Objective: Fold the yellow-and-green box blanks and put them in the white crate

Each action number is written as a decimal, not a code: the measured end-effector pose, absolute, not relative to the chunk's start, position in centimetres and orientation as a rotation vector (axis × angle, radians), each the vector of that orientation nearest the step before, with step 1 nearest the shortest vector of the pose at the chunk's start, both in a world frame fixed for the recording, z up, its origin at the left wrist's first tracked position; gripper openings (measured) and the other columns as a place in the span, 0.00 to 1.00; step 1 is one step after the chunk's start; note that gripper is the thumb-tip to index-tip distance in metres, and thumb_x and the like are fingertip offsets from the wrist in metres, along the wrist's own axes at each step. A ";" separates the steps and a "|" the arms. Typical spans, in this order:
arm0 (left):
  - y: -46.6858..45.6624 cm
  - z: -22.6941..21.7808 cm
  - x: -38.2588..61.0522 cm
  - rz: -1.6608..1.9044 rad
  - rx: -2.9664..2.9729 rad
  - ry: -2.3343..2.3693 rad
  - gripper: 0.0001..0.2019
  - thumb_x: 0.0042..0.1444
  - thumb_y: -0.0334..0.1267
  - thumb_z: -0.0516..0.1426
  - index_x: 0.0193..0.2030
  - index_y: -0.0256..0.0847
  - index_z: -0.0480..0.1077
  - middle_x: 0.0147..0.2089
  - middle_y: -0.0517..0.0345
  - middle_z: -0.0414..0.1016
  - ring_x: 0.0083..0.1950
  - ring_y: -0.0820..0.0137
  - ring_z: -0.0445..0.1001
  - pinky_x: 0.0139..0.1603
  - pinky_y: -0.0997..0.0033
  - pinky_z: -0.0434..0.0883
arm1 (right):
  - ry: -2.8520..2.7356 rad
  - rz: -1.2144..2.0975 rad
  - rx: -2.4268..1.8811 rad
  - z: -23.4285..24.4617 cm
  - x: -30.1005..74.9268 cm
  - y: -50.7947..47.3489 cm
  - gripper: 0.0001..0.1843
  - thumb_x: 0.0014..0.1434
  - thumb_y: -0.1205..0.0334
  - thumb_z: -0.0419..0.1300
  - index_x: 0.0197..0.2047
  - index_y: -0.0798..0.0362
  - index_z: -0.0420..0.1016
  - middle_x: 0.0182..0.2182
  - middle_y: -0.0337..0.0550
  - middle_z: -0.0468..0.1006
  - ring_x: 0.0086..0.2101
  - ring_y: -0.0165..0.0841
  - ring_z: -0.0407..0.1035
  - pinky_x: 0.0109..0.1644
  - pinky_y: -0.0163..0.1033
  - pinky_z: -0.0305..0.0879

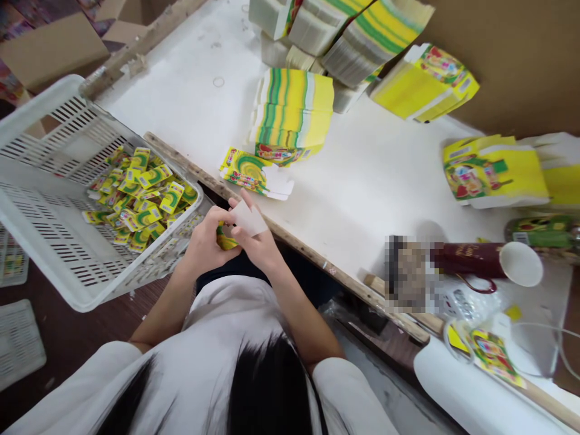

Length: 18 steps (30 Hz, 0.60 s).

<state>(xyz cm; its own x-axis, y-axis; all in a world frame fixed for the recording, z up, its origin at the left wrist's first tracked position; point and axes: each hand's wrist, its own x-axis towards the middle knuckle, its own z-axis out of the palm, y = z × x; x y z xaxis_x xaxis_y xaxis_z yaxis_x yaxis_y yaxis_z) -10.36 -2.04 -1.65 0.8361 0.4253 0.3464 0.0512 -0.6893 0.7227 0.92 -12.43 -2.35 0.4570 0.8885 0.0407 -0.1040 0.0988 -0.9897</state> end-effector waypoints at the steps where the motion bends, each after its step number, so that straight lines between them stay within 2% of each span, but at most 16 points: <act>1: -2.0 -1.9 -10.3 0.622 2.241 0.353 0.22 0.52 0.35 0.62 0.52 0.48 0.59 0.45 0.58 0.69 0.43 0.65 0.75 0.41 0.67 0.73 | -0.928 0.795 -1.298 -2.0 0.8 -12.6 0.45 0.61 0.37 0.59 0.74 0.43 0.49 0.70 0.50 0.62 0.67 0.45 0.61 0.68 0.52 0.64; 3: -2.0 -2.4 -10.2 0.634 2.189 0.384 0.28 0.53 0.36 0.62 0.58 0.47 0.55 0.49 0.54 0.69 0.44 0.64 0.76 0.41 0.66 0.73 | -1.161 0.657 -1.401 -1.3 0.7 -12.9 0.36 0.66 0.50 0.59 0.73 0.40 0.53 0.71 0.43 0.59 0.70 0.42 0.54 0.71 0.51 0.58; 4: -2.0 -2.6 -10.1 0.665 2.170 0.405 0.32 0.53 0.37 0.62 0.62 0.46 0.52 0.53 0.50 0.68 0.47 0.63 0.75 0.43 0.64 0.73 | -1.234 0.596 -1.457 -1.0 0.7 -13.0 0.30 0.68 0.57 0.56 0.71 0.38 0.58 0.71 0.40 0.60 0.70 0.40 0.55 0.72 0.50 0.58; 6: -2.0 -2.8 -10.0 0.728 2.181 0.455 0.39 0.51 0.37 0.63 0.66 0.44 0.47 0.60 0.42 0.63 0.55 0.58 0.72 0.51 0.58 0.73 | -1.230 0.475 -1.540 -0.7 0.8 -13.2 0.27 0.68 0.68 0.51 0.66 0.35 0.67 0.68 0.36 0.65 0.66 0.37 0.62 0.70 0.48 0.61; 7: -1.9 -2.8 -10.1 0.736 2.213 0.488 0.40 0.50 0.35 0.64 0.66 0.43 0.48 0.62 0.41 0.62 0.59 0.56 0.70 0.55 0.55 0.71 | -1.170 0.420 -1.560 -0.8 1.0 -13.3 0.28 0.67 0.70 0.49 0.64 0.35 0.70 0.67 0.36 0.67 0.65 0.36 0.64 0.69 0.48 0.62; 9: -1.6 -2.4 -10.4 0.703 2.296 0.547 0.35 0.49 0.33 0.64 0.63 0.43 0.55 0.60 0.43 0.65 0.60 0.54 0.68 0.59 0.51 0.69 | -1.054 0.363 -1.574 -1.1 1.5 -13.4 0.27 0.67 0.69 0.52 0.64 0.37 0.70 0.66 0.38 0.69 0.64 0.37 0.65 0.68 0.49 0.65; 12: -0.7 -1.6 -11.1 0.642 2.338 0.563 0.26 0.51 0.35 0.66 0.56 0.44 0.64 0.53 0.50 0.73 0.55 0.57 0.72 0.56 0.55 0.70 | -1.120 0.432 -1.611 -1.6 2.5 -13.7 0.26 0.64 0.64 0.59 0.65 0.40 0.69 0.69 0.43 0.64 0.66 0.42 0.62 0.65 0.51 0.67; 14: -0.2 -1.2 -11.6 0.621 2.331 0.549 0.25 0.51 0.40 0.68 0.54 0.44 0.66 0.50 0.52 0.75 0.52 0.59 0.74 0.53 0.58 0.72 | -1.242 0.492 -1.650 -1.6 3.3 -14.1 0.23 0.64 0.62 0.61 0.61 0.41 0.74 0.70 0.45 0.62 0.65 0.44 0.64 0.64 0.51 0.68; 18: 0.1 -0.7 -11.8 0.593 2.336 0.497 0.27 0.47 0.42 0.70 0.53 0.44 0.69 0.49 0.53 0.77 0.50 0.60 0.76 0.52 0.61 0.73 | -1.400 0.566 -1.613 -0.7 4.8 -14.9 0.16 0.62 0.62 0.63 0.54 0.45 0.79 0.66 0.49 0.68 0.64 0.44 0.65 0.64 0.52 0.67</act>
